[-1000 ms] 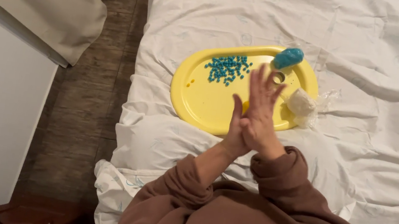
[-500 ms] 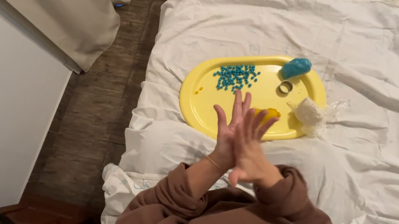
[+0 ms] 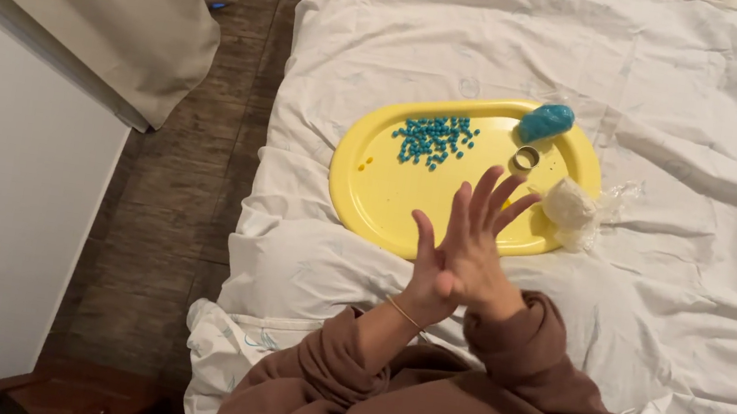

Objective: The recorder is shown handling and shaping pieces of colored dough on a tray on a bed.

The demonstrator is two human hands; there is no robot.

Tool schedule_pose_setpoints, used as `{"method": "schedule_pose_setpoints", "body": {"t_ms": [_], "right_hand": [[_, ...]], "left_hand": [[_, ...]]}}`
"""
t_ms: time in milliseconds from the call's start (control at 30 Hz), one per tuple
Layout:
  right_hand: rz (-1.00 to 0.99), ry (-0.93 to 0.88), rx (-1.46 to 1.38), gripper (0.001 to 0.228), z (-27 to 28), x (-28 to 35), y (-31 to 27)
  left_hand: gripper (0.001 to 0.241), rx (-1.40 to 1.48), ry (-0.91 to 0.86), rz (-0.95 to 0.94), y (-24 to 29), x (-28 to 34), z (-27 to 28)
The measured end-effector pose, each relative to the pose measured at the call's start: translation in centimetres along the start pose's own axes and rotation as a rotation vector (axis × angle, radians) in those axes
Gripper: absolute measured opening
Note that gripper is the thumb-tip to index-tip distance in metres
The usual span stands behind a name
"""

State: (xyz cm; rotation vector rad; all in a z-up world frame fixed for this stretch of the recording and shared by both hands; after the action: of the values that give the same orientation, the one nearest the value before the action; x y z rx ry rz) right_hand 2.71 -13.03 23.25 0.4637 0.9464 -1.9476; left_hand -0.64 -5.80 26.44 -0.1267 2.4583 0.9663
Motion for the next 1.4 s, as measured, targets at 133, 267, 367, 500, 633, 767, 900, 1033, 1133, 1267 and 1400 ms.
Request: {"method": "schedule_pose_setpoints", "body": {"t_ms": [133, 267, 367, 500, 633, 767, 900, 1033, 1133, 1267, 1400], "right_hand": [[0.06, -0.001, 0.213, 0.12, -0.7, 0.0, -0.7], [0.189, -0.026, 0.189, 0.114, -2.2, -0.3, -1.3], [0.06, -0.022, 0.241, 0.102, -1.5, -2.1, 1.4], [-0.101, 0.197, -0.195, 0.103, 1.2, -4.9, 3.7], [-0.359, 0.243, 0.149, 0.065, 5.3, -2.1, 8.6], [-0.634, 0.091, 0.061, 0.048, 7.0, 0.7, 14.2], [-0.808, -0.139, 0.004, 0.044, 5.8, 4.0, 18.3], [-0.916, -0.32, 0.062, 0.043, 4.2, 5.2, 20.3], [-0.897, -0.459, 0.129, 0.039, 2.9, 6.9, 22.4], [-0.876, -0.49, 0.091, 0.036, 1.7, 8.7, 24.3], [-0.891, -0.488, 0.036, 0.034, 0.8, 9.1, 24.8]], "left_hand": [[0.109, 0.349, 0.252, 0.452, 2.3, -0.3, 2.2], [0.097, 0.265, 0.214, -0.007, -0.9, -1.4, 1.2], [0.096, 0.282, 0.241, 0.085, -0.4, 0.3, 2.7], [0.105, 0.606, 0.469, 0.653, -2.4, 4.1, 7.9], [0.092, 0.561, 0.676, 0.687, -1.3, 2.6, 10.0], [0.048, 0.341, 0.635, 0.755, -5.0, 3.3, 19.2], [0.031, -0.401, 0.981, 0.723, -6.1, 1.5, 27.1], [0.032, -0.881, 0.872, 0.403, -8.2, 0.0, 33.9], [0.027, -1.123, 0.895, 0.535, -7.3, -2.0, 34.6], [0.022, -1.574, 0.672, 0.538, -5.6, -3.7, 33.4], [0.044, -1.953, 0.482, 0.472, -4.6, -4.3, 31.5]]}}
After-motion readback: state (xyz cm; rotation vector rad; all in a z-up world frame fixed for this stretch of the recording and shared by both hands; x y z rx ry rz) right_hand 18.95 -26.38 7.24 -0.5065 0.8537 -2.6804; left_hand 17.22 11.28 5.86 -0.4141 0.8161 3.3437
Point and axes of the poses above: each hand's wrist, its own x-axis away from the middle knuckle, its own z-axis out of the back of the hand, y = z × x, the point moved 1 cm from there along -x, towards the middle knuckle, and after that the axes turned 10 degrees about z, right-handed, at the moved point
